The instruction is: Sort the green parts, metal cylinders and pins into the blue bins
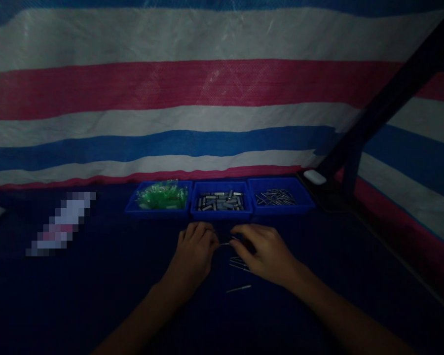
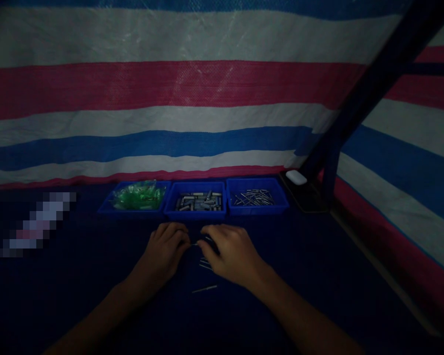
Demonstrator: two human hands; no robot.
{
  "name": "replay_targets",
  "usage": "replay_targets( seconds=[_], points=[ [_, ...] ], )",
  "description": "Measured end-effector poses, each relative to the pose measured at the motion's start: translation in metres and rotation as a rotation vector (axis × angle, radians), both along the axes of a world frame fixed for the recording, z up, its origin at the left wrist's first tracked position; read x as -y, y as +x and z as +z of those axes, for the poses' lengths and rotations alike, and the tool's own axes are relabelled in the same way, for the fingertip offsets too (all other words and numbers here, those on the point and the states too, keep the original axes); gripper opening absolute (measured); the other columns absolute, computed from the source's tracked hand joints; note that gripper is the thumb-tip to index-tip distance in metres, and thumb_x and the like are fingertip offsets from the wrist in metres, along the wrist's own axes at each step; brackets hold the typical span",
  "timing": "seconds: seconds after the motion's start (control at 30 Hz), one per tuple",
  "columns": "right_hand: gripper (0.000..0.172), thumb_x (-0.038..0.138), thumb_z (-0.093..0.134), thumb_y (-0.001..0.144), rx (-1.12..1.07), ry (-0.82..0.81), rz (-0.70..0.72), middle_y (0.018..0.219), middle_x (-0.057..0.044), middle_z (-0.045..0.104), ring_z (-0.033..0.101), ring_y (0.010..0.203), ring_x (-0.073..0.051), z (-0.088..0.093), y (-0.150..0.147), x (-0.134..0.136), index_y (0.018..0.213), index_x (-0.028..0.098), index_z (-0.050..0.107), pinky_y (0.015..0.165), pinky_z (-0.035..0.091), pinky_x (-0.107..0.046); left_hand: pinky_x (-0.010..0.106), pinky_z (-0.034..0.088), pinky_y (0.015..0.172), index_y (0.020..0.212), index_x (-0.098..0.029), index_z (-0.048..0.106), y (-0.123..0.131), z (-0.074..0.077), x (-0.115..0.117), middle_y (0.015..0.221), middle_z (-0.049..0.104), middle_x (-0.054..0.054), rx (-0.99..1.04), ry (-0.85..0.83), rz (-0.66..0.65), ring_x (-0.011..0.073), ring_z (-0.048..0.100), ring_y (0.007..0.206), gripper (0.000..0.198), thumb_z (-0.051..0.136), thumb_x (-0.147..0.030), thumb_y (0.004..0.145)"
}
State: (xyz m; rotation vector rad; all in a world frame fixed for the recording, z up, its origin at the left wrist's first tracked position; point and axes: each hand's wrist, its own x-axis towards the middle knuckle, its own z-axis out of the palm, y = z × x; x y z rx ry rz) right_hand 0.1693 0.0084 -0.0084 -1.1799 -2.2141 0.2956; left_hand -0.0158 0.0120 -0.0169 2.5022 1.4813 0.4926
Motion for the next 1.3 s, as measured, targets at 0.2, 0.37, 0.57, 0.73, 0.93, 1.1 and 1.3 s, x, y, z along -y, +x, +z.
replay_targets(
  seconds=[0.2,0.37,0.57,0.73,0.93,1.1,1.3],
  points=[
    [0.013,0.024,0.049,0.085,0.082,0.039,0.091,0.077,-0.002,0.064,0.059,0.071,-0.013,-0.004,0.001,-0.002,0.091,0.018,0.058,0.066,0.043,-0.024,0.035,0.037,0.076,0.080,-0.016,0.051,-0.004,0.004,-0.004,0.091,0.055,0.006,0.147,-0.029,-0.003,0.0185,0.045,0.087,0.016,0.037,-0.016,0.088],
    [0.015,0.025,0.046,0.086,0.116,0.092,0.093,0.070,-0.001,0.062,0.056,0.066,-0.012,-0.002,-0.001,0.000,0.084,0.018,0.059,0.064,0.040,-0.025,0.033,0.038,0.072,0.072,-0.016,0.050,-0.001,0.006,-0.001,0.079,0.055,0.004,0.174,-0.025,0.018,0.0178,0.045,0.078,0.023,0.035,-0.021,0.089],
    [0.024,0.022,0.042,0.085,0.048,0.261,0.112,0.054,0.001,0.052,0.046,0.051,-0.010,0.006,0.004,0.001,0.068,0.017,0.058,0.052,0.033,-0.024,0.030,0.038,0.067,0.070,-0.017,0.049,0.002,0.013,0.004,0.071,0.055,0.001,0.240,-0.118,-0.004,0.0151,0.049,0.070,0.028,0.032,-0.024,0.090],
    [0.028,0.024,0.044,0.083,-0.078,0.497,-0.360,0.048,0.002,0.047,0.043,0.045,-0.009,0.026,0.039,-0.012,0.057,0.017,0.054,0.049,0.030,-0.024,0.030,0.039,0.075,0.087,-0.020,0.054,0.005,0.013,0.012,0.083,0.060,0.000,0.229,-0.223,-0.108,0.0146,0.055,0.079,0.017,0.039,-0.027,0.089],
    [0.029,0.045,0.049,0.080,0.164,0.175,-0.622,0.058,0.000,0.057,0.052,0.052,-0.013,0.037,0.040,-0.010,0.075,0.019,0.062,0.050,0.032,-0.024,0.024,0.042,0.069,0.087,-0.020,0.054,0.006,0.008,0.012,0.083,0.061,-0.001,0.212,-0.316,-0.209,0.0114,0.058,0.075,0.018,0.037,-0.027,0.090],
    [0.017,0.033,0.050,0.081,0.378,-0.028,-0.298,0.082,-0.004,0.061,0.056,0.077,-0.018,0.014,0.009,0.002,0.084,0.020,0.060,0.062,0.038,-0.028,0.024,0.042,0.065,0.085,-0.020,0.054,0.007,0.008,0.009,0.079,0.061,-0.001,0.193,-0.315,-0.153,0.0122,0.059,0.071,0.019,0.037,-0.027,0.089],
    [0.011,0.013,0.051,0.078,0.468,0.044,-0.082,0.089,-0.006,0.056,0.049,0.084,-0.019,-0.005,-0.003,0.001,0.086,0.018,0.057,0.069,0.036,-0.031,0.025,0.043,0.067,0.090,-0.020,0.053,0.005,0.006,0.007,0.082,0.060,0.000,0.225,-0.248,-0.094,0.0128,0.058,0.073,0.014,0.041,-0.025,0.087]
  ],
)
